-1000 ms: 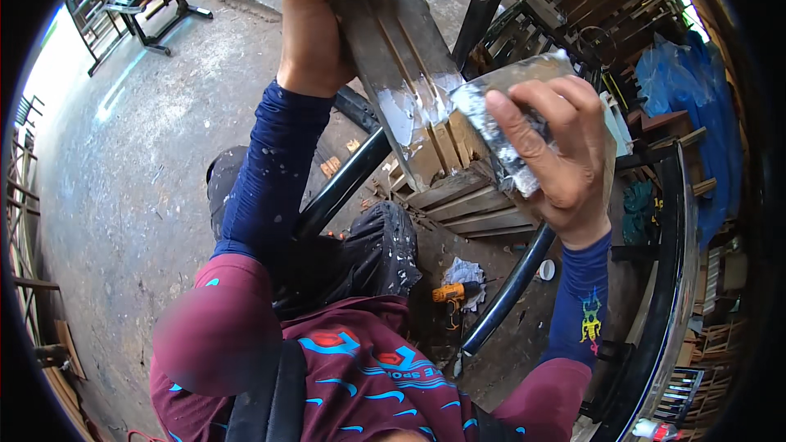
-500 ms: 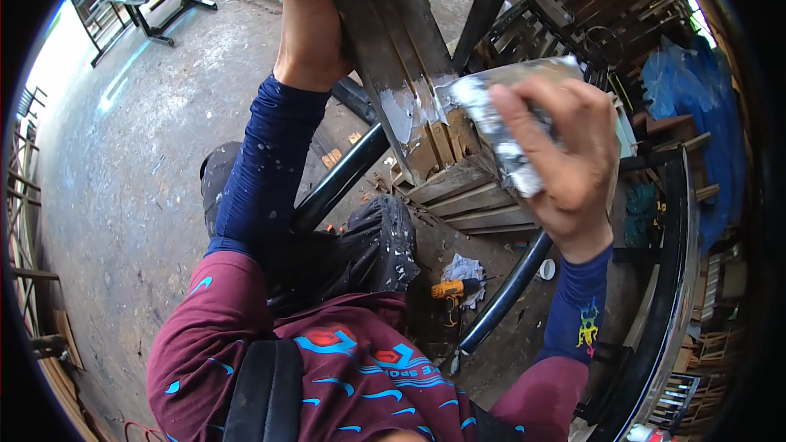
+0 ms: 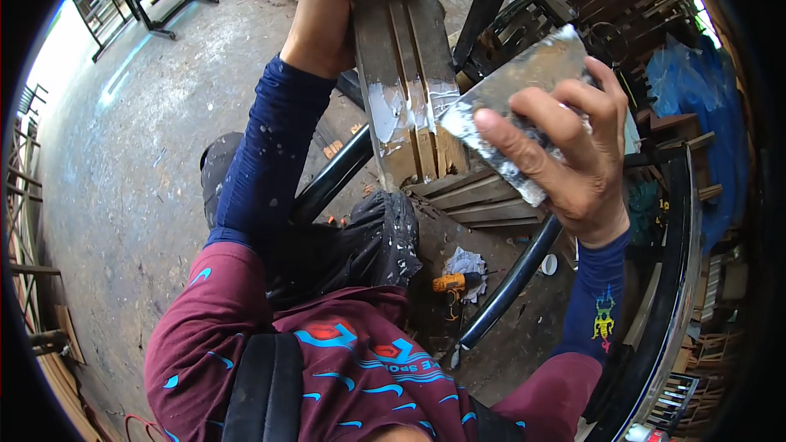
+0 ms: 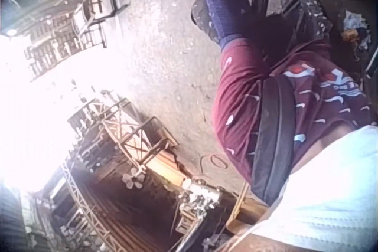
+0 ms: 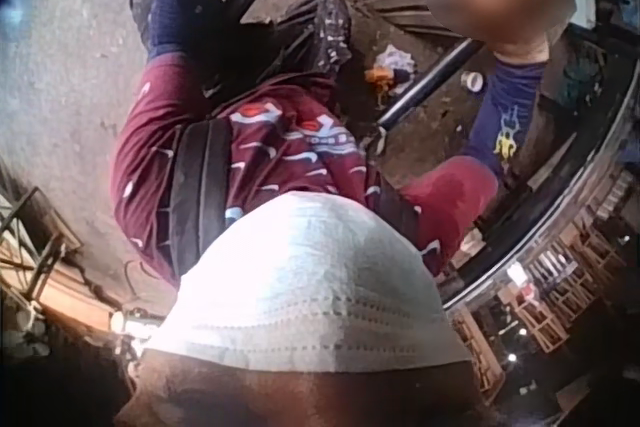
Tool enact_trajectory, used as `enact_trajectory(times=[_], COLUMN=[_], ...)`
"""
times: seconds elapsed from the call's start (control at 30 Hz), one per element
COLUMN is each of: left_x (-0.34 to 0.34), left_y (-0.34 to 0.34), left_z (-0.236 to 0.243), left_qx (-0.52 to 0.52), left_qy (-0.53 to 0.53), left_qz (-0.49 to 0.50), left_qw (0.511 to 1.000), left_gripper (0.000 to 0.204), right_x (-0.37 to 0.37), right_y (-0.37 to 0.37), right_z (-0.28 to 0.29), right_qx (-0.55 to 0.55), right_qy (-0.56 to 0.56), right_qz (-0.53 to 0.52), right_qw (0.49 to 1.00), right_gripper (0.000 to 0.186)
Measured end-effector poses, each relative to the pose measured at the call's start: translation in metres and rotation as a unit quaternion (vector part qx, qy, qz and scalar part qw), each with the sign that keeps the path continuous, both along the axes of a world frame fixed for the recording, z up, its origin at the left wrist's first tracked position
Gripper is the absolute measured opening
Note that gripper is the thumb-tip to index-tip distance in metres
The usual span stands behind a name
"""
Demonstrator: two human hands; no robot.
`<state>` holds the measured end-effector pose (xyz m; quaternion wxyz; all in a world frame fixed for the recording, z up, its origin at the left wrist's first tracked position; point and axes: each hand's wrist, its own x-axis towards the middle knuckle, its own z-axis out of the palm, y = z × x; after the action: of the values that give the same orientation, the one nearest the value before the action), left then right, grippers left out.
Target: Repairing a chair by sanding wooden slats, applying glue, and fitting them into the metal frame.
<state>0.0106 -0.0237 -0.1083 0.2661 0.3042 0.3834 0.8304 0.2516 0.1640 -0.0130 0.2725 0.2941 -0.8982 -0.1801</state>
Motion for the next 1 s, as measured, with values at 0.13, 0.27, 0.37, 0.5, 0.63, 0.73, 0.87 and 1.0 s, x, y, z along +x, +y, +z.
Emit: enact_trajectory(times=[0.13, 0.27, 0.37, 0.5, 0.63, 0.73, 0.87, 1.0], left_x=[-0.003, 0.003, 0.004, 0.006, 0.009, 0.012, 0.016, 0.018], left_y=[-0.004, 0.002, 0.005, 0.007, 0.003, -0.004, -0.004, -0.004], left_z=[-0.003, -0.007, -0.005, -0.003, 0.001, 0.005, 0.006, 0.007], left_qx=[0.004, 0.03, 0.065, 0.077, 0.045, 0.062, 0.05, 0.067], left_qy=[0.017, -0.028, -0.06, -0.055, -0.053, 0.006, 0.031, 0.007], left_qz=[-0.042, -0.052, -0.03, -0.08, -0.097, -0.001, 0.106, 0.063], left_qw=[0.999, 0.998, 0.996, 0.992, 0.993, 0.998, 0.993, 0.996], left_gripper=[0.063, 0.058, 0.038, 0.034, 0.063, 0.059, 0.056, 0.055], right_x=[-0.01, -0.016, -0.02, -0.024, -0.023, -0.012, 0.001, 0.008], right_y=[-0.004, -0.003, 0.006, 0.014, 0.011, 0.009, 0.007, 0.006], right_z=[0.008, 0.003, -0.007, -0.018, -0.012, -0.003, -0.013, -0.025], right_qx=[0.028, -0.021, -0.044, -0.065, -0.002, -0.051, -0.012, -0.009], right_qy=[-0.02, -0.054, -0.045, 0.038, 0.036, 0.105, 0.08, 0.054], right_qz=[0.019, 0.036, 0.074, 0.066, 0.073, -0.032, -0.098, -0.072], right_qw=[0.999, 0.998, 0.995, 0.995, 0.997, 0.993, 0.992, 0.996], right_gripper=[0.053, 0.058, 0.046, 0.055, 0.047, 0.049, 0.045, 0.049])
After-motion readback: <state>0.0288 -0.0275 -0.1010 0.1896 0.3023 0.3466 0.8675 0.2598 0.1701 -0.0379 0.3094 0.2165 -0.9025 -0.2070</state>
